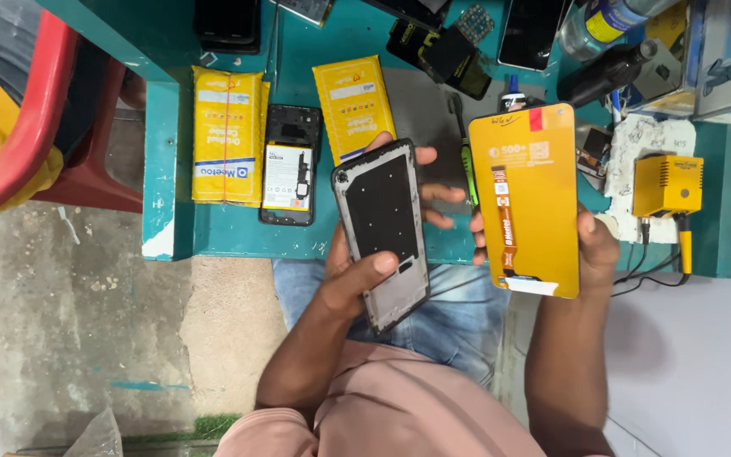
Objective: The person cleans the internal frame of a mobile phone and applies adhesive from a tube before aligning a new screen component onto the chassis.
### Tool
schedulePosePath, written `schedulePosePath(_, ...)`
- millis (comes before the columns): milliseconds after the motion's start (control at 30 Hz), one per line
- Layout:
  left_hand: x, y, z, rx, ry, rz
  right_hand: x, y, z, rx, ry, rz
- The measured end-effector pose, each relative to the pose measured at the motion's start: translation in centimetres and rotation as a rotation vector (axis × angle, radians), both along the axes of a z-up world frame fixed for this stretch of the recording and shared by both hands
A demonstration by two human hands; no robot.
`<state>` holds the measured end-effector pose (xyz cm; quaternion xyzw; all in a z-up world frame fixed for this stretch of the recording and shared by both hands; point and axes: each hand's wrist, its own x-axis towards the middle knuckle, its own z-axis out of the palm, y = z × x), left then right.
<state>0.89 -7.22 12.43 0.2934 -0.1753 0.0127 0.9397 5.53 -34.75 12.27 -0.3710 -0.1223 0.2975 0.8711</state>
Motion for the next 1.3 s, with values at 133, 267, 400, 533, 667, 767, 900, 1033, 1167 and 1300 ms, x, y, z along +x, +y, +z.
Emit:
schedulePosePath(133,0.1,0.2,-0.2,0.152,0.013,0.016,-0.1,0.6,-0.5,-0.023,-0.026,0.002)
schedulePosePath(267,0.7,-0.1,-1.3,0.232,-0.052,0.062,-0.6,0.4,1.3,-0.370,-0.218,0.022)
schedulePosePath(400,0.8,-1.2,-2.3,0.205,-0.120,0.084,-1.1,-0.3,3.7,-0.650,-0.357,0.017)
schedulePosePath(533,1.0,-1.9,-2.8,0.214,-0.191,0.091,-1.4,0.0,5.1,-0.736,-0.399,-0.030)
schedulePosePath(667,1.6,-2.1,-2.8,0.262,-0.259,0.129,-1.4,0.4,5.9,-0.763,-0.463,-0.041)
schedulePosePath(767,1.7,-2.1,-2.8,0.304,-0.295,0.155,-1.5,0.4,6.0,-0.763,-0.501,-0.038)
schedulePosePath(900,1.3,-1.8,-2.9,0.338,-0.299,0.146,-1.6,0.4,5.8,-0.717,-0.524,-0.058)
schedulePosePath(1033,0.8,-1.8,-3.2,0.331,-0.303,0.150,-1.9,0.3,5.8,-0.721,-0.452,-0.116)
schedulePosePath(1167,-0.3,-1.9,-3.6,0.262,-0.252,0.151,-2.0,0.7,5.1,-0.603,-0.471,-0.260)
schedulePosePath(1300,-1.5,-2.2,-3.9,0.129,-0.158,0.122,-2.2,1.0,4.3,-0.443,-0.411,-0.400)
